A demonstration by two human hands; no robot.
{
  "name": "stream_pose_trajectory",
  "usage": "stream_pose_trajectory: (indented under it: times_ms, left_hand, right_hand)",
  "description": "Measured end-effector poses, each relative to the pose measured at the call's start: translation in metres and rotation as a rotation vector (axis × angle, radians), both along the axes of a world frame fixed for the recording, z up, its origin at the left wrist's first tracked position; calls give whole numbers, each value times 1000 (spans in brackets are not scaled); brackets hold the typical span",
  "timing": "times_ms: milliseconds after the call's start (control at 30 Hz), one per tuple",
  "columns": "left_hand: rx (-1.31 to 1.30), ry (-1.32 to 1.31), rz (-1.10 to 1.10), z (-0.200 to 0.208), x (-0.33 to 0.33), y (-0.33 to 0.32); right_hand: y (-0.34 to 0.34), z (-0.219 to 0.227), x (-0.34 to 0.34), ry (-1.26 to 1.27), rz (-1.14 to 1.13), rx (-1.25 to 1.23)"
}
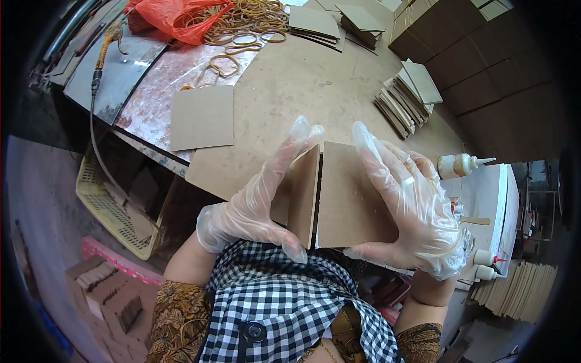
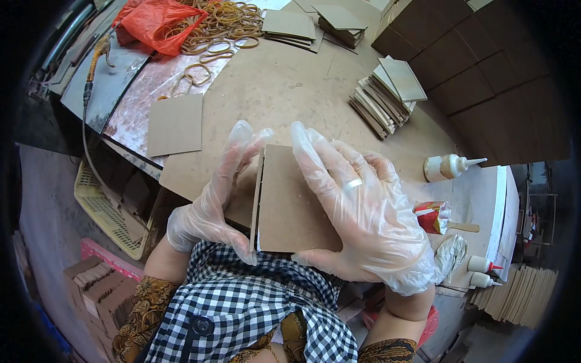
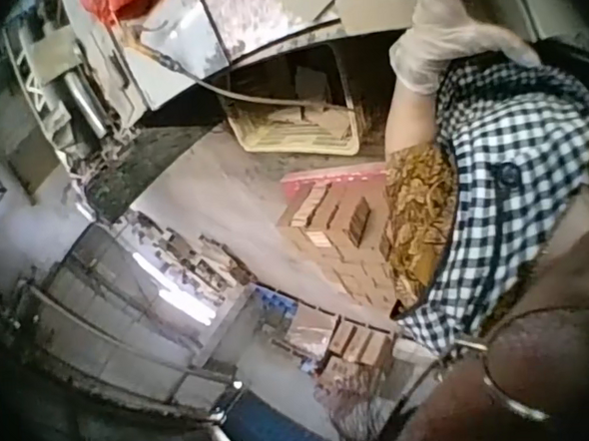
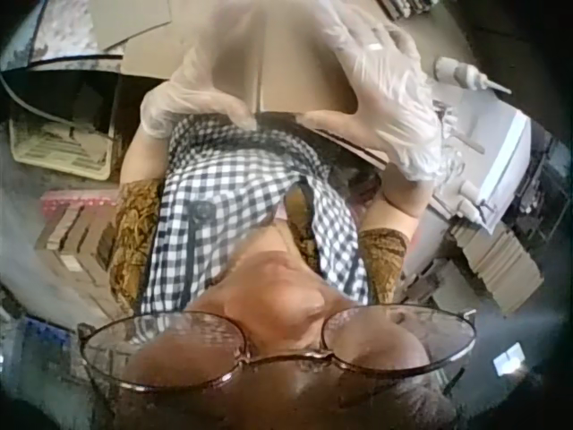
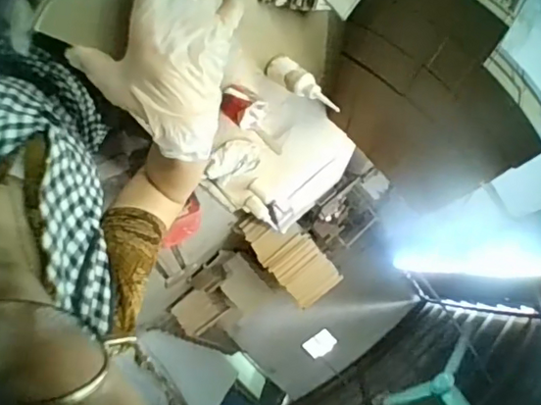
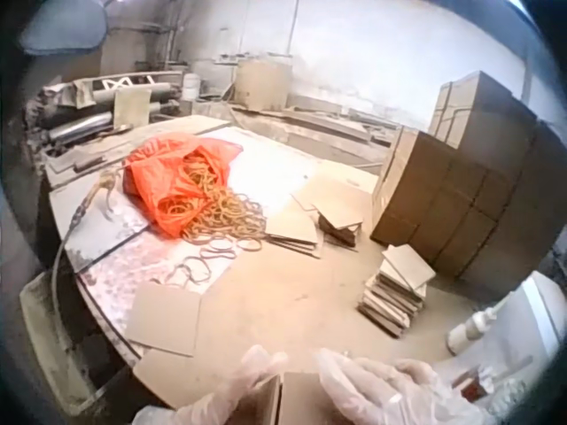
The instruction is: The person assembles small cardboard boxes by applying glue to the edges of pre-cut cardboard pieces and pressing them together. They repeatedly pick up pieces, apply glue, and join them to form box structures, then secure the assembled boxes with rubber bands.
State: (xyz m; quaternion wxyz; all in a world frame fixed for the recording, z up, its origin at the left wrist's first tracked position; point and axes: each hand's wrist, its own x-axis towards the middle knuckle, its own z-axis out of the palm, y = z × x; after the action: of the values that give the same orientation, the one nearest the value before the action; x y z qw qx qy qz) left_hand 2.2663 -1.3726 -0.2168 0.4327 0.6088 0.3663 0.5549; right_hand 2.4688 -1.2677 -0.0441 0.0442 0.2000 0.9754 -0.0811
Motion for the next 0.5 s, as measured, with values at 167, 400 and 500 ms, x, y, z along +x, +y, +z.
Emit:
stream_pose_trajectory:
  times_ms: [167, 400, 500]
  left_hand:
    - [23, -15, 8, -5, 1, 1]
    - [46, 9, 25, -3, 1, 0]
    - [18, -39, 44, -4, 3, -2]
  right_hand:
    - [0, -3, -4, -29, 17, 31]
    - [0, -6, -4, -46, 8, 35]
    - [-2, -7, -5, -61, 23, 69]
